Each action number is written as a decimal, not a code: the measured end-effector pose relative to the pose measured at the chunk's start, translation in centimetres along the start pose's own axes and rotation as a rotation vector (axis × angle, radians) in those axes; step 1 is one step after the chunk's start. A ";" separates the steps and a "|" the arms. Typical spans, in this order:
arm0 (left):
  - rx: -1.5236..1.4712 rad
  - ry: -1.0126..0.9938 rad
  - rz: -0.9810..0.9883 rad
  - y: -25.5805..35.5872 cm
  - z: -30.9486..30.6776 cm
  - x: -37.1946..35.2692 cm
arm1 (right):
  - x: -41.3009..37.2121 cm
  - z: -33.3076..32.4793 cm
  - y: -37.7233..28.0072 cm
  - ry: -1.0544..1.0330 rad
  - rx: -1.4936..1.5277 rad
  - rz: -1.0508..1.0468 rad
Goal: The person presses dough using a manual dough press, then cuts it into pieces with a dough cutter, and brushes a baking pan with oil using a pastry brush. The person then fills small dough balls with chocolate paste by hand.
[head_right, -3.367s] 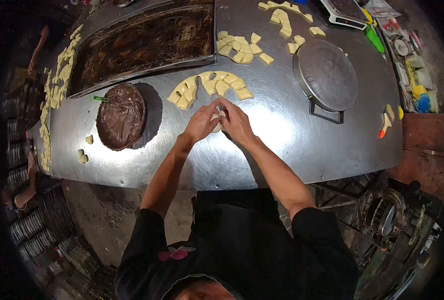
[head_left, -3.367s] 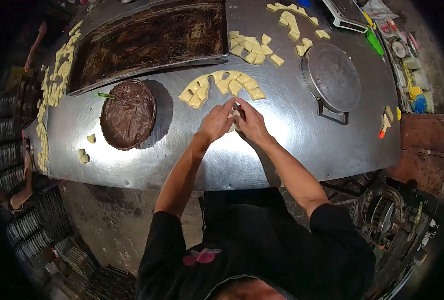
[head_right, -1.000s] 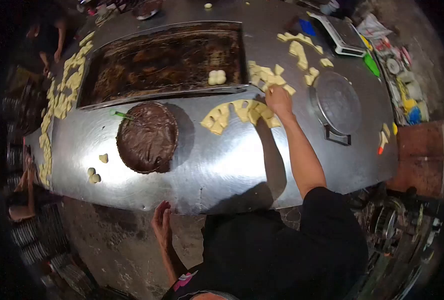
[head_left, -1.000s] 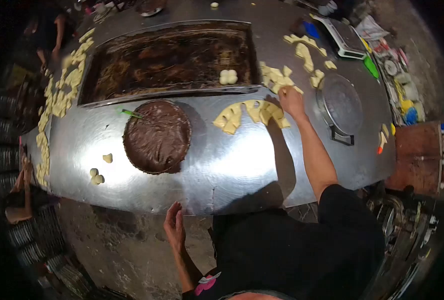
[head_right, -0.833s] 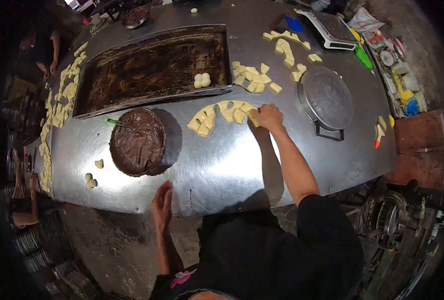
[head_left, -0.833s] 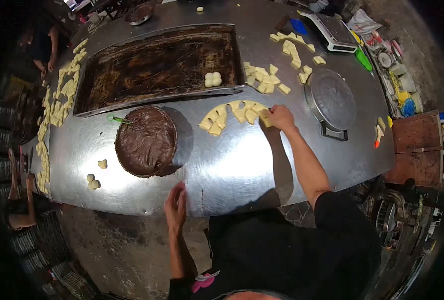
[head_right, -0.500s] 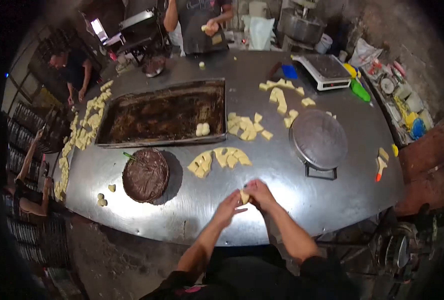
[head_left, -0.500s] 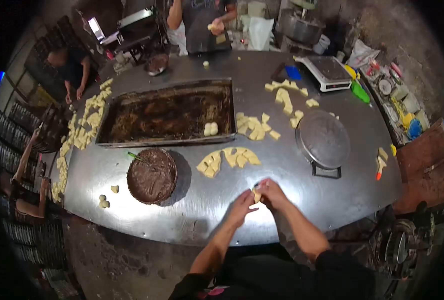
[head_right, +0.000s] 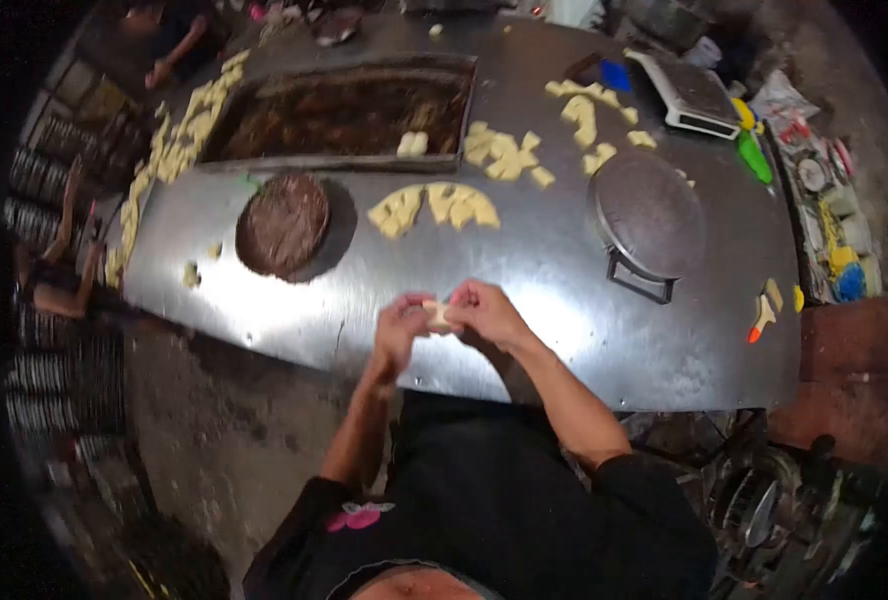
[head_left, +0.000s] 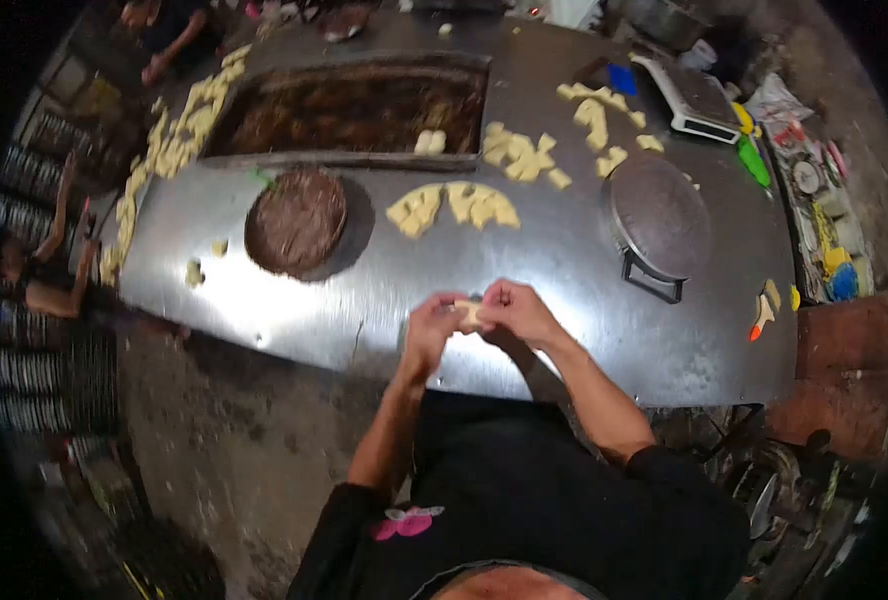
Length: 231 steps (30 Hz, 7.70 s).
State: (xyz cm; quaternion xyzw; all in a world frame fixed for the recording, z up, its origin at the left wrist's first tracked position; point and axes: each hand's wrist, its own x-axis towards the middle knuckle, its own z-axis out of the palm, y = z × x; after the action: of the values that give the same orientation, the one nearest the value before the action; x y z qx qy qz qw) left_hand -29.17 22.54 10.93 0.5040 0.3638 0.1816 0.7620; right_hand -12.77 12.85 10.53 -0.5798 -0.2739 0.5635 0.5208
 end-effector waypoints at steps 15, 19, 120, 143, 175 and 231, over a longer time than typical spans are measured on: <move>0.513 0.507 0.400 -0.9 -7.4 -2.2 | 13.1 14.9 -1.4 0.027 0.446 -0.056; 0.296 0.472 0.297 1.4 -13.3 -4.0 | 22.4 19.4 -5.6 -0.046 -0.557 -0.299; 1.352 0.147 0.284 -6.3 -6.0 -1.4 | 6.3 -2.8 6.5 0.591 -0.987 -0.711; 0.032 0.441 -0.078 0.9 -19.1 -4.8 | 7.2 4.3 2.1 0.453 -0.789 -0.433; 0.560 0.376 0.352 0.3 -5.0 -2.8 | 9.2 12.5 -2.3 0.149 0.412 -0.114; -0.334 -0.272 0.013 1.0 -6.6 1.2 | 0.7 8.8 -4.7 0.158 -0.836 -0.671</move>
State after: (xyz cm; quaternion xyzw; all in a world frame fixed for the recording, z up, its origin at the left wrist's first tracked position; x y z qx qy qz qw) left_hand -33.13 28.00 9.91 0.3932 0.2194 0.1746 0.8757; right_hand -19.58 17.57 16.13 -0.6590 -0.6048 0.1639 0.4160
